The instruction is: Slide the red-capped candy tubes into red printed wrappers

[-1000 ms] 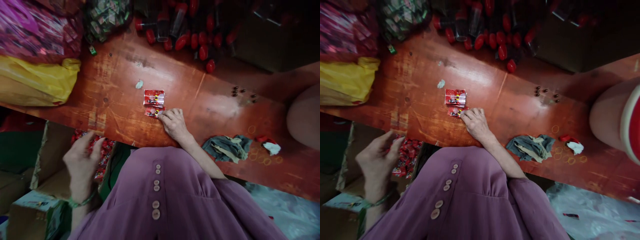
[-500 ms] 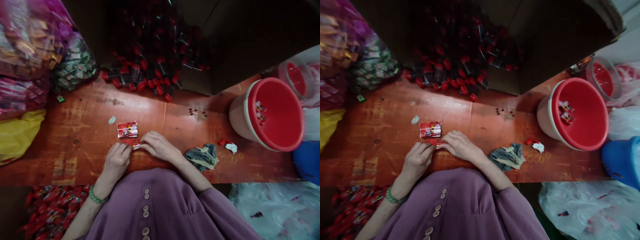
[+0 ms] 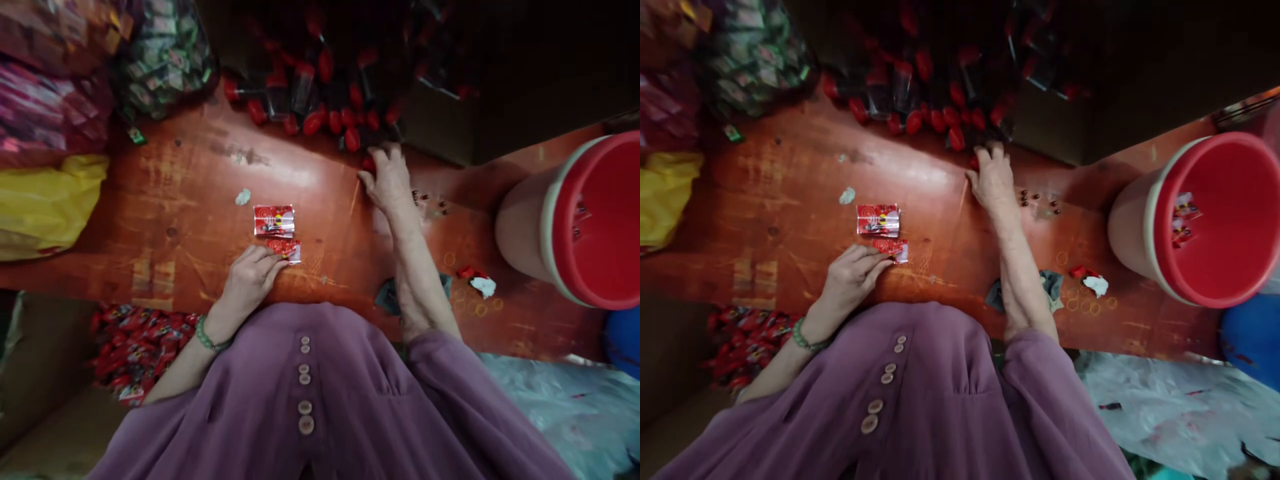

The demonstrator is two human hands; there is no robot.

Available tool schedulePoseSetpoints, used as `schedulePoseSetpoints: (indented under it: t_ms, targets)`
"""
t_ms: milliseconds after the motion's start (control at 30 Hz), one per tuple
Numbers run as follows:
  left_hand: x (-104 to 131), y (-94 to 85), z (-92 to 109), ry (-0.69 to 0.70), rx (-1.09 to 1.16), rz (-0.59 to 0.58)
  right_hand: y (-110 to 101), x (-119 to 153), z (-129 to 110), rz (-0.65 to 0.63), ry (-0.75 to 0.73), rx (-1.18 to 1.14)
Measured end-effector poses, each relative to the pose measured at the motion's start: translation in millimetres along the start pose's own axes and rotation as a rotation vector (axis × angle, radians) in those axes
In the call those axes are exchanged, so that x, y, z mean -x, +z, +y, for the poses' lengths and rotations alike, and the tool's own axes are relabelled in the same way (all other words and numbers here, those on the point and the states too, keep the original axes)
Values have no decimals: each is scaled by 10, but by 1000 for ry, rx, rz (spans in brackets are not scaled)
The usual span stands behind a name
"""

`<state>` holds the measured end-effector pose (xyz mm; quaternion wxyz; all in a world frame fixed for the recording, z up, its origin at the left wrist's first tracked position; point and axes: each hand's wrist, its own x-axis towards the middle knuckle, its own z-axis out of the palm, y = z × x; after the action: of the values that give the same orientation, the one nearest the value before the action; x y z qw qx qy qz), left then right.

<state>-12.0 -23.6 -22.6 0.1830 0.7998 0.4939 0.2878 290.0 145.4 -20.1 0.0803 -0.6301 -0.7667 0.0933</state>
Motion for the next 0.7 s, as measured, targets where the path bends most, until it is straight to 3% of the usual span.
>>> schedulePoseSetpoints:
  t_ms: [167,300,400,533,700]
  targets:
    - [1,20,20,-61,15,-6,-5,294,-321,-31,15,-27]
    - [12,63,19,-50,-6,75,-45,723,-768,-117,41,-43]
    - [13,88,5,-59,-23,122,-133,1037,-962,-220,22,-83]
    - [5,72,0,-88,16,107,-360,1224,-938,-294,-72,-191]
    - [7,5,26,-117,88,7,-454,1116,-746,-255,-189,-87]
